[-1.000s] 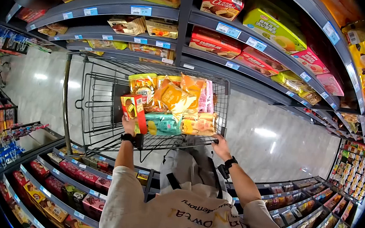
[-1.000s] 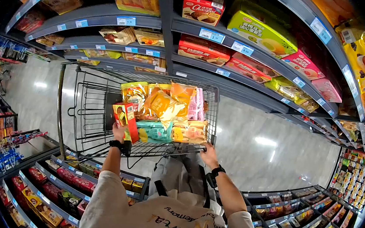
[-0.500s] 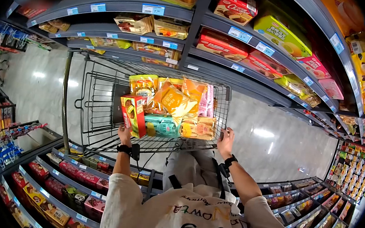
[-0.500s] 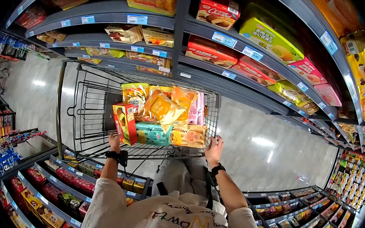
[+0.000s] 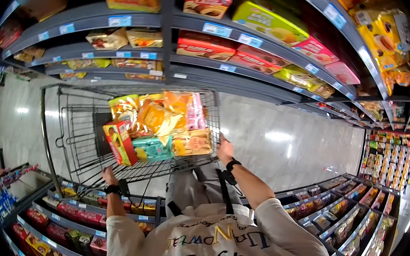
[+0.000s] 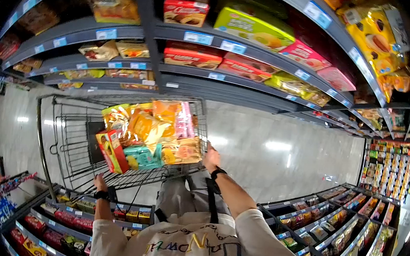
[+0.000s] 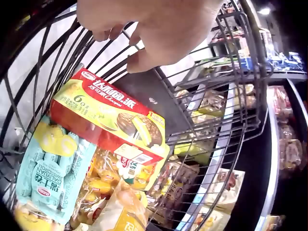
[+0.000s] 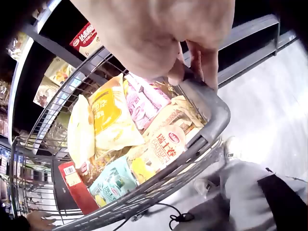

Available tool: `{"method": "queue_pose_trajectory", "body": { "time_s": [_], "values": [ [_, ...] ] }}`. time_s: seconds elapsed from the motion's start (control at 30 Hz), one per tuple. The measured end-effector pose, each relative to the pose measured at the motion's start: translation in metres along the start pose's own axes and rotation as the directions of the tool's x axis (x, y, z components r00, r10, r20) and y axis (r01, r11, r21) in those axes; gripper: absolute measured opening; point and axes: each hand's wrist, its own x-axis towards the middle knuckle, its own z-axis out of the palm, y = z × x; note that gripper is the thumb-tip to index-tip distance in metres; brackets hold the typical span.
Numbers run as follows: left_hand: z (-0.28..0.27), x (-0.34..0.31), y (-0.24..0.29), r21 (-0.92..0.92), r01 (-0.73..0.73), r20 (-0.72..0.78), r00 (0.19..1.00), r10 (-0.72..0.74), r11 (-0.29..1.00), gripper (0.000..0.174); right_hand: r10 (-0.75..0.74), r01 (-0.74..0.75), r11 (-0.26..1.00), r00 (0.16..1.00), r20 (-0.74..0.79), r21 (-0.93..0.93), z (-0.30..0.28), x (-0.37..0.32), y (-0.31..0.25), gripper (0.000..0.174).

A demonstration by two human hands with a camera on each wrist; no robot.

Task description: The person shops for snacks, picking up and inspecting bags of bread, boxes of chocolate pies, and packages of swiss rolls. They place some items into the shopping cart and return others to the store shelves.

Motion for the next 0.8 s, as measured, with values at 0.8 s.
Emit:
{"method": "queue_pose_trajectory", "body": {
  "time_s": [0.8],
  "values": [
    [0.053,-0.126,0.028,-0.514,0.138,0.439,0.89,0.121,0.847,0.034,-0.396,0.399,0.917,0.906,0.15,0.007,-0.072,0.086,0.07,0.032]
  ]
}}
